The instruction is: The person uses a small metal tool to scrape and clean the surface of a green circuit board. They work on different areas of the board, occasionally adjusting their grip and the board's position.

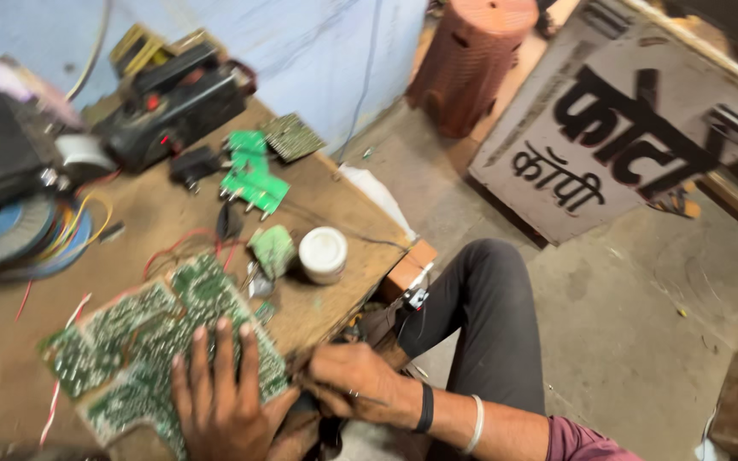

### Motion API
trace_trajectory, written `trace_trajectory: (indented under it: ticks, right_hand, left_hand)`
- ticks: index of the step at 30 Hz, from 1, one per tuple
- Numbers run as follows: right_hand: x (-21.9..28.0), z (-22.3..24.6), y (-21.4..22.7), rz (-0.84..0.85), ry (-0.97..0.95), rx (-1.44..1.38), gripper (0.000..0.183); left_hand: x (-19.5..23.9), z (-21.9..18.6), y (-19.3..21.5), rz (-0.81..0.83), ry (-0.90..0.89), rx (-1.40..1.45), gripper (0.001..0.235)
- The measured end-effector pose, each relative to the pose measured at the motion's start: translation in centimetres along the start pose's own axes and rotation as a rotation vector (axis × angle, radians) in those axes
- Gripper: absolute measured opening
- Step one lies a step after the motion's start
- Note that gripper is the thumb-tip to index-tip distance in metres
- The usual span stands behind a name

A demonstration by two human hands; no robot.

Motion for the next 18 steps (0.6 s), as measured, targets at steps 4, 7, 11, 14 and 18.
trace_trajectory:
  ticks: [4,7,11,14,18]
  right_hand:
    - [0.0,-1.4,-0.7,0.036,-0.019,0.128,0.023]
    - [0.7,-1.0,-0.7,-0.002,0.093,0.021,0.015]
    - [0.9,-1.3,-1.4,-0.057,0.088,0.373,0.019]
    - [0.8,-0.8,-1.7,-0.093,0.011,0.236,0.02]
    - [0.4,1.2,-2.4,-0.065,0.029,0.251,0.019]
  left_hand:
    - [-0.6,-0.4,0.2,0.094,0.015,0.058,0.101]
    - [-0.3,0.0,0.9,0.075,0.021,0.115,0.095]
    - [1.0,0.4,0.7,0.088,0.03,0.164,0.098]
    - [1.8,0.7,0.7,0.044,0.018,0.155,0.105]
    - [2.0,0.7,0.1,0.01,0.031,0.16,0.112]
Point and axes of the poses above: each hand's wrist, its own x-axis away from the middle knuckle, its own y-axis out of the back of the hand, z = x × y, the point moved 8 cm from there along -x, towards the middle knuckle, and after that the axes turned 5 degrees about -y, right-handed, at the moved point
